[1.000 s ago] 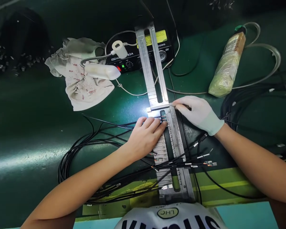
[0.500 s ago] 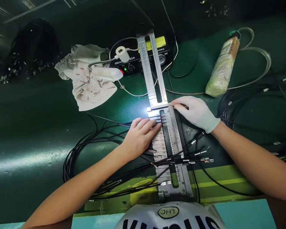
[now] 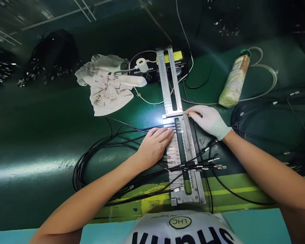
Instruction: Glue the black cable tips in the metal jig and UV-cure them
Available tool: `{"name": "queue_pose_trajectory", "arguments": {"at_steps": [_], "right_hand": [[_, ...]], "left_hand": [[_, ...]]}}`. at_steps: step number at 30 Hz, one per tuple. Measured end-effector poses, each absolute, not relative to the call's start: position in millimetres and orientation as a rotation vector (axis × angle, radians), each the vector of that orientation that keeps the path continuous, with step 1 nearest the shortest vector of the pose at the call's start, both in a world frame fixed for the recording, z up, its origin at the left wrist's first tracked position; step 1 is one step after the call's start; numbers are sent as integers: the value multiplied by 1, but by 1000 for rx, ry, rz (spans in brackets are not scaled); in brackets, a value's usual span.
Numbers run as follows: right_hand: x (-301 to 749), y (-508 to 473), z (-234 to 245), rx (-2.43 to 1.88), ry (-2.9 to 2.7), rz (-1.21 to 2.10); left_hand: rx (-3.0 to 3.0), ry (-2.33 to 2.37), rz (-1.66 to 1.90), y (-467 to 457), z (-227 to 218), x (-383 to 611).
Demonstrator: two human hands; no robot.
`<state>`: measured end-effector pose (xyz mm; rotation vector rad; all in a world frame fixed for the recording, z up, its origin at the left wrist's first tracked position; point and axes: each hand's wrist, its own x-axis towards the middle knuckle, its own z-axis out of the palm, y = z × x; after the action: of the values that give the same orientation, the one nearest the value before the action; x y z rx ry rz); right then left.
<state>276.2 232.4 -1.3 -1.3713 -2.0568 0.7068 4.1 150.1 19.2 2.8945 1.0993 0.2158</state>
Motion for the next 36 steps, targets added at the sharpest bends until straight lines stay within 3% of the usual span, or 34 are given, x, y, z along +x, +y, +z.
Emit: {"name": "queue_pose_trajectory", "arguments": {"at_steps": [11, 18, 27, 36], "right_hand": [[282, 229, 16, -1332, -2243, 728], [247, 181, 49, -1319, -2312, 328], [244, 126, 32, -1237, -2158, 613], [264, 169, 28, -1319, -1915, 697]], "left_hand": [[2731, 1043, 378, 150, 23, -2], [2569, 990, 516, 155, 31, -11], [2375, 1058, 338, 114, 42, -59], [2390, 1136, 660, 129, 21, -23]]}}
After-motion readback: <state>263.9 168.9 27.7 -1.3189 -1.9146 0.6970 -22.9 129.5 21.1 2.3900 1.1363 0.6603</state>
